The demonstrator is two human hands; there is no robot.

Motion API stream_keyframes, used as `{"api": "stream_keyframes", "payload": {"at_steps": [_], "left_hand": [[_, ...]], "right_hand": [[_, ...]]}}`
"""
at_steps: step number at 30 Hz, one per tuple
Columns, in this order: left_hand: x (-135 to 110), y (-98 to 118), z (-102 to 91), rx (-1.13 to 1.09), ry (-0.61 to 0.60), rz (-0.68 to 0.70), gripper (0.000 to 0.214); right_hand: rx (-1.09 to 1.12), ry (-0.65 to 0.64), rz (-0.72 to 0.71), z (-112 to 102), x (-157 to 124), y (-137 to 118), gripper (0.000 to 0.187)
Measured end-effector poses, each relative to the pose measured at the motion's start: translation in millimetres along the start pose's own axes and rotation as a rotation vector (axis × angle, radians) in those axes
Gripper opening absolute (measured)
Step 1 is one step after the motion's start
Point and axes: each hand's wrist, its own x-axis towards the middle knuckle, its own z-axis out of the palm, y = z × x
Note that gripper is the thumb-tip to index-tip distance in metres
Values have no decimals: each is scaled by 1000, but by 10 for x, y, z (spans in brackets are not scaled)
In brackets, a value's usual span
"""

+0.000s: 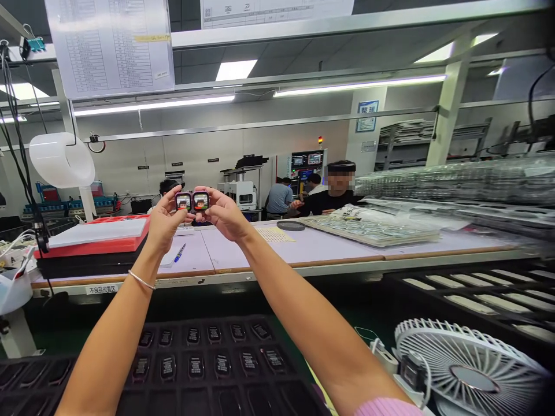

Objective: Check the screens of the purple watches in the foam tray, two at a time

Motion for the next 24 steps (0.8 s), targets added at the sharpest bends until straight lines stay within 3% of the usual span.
{"api": "stream_keyframes", "payload": {"at_steps": [8, 12, 16, 21, 24], "left_hand": [[-38, 17, 12, -8, 27, 16, 68], [-233, 24, 9, 0, 27, 12, 64], [-717, -31, -56, -1, 24, -104, 64], [-1495, -155, -162, 23, 23, -382, 61], [-1833, -235, -202, 31, 24, -507, 59]], "right_hand": [[9, -21, -3, 33, -40, -24, 48], [21, -14, 25, 87, -232, 0, 46], [95, 11, 139, 178, -719, 145, 49], [184, 67, 340, 283, -1484, 426, 54], [232, 102, 432, 312, -1821, 597, 51]]}}
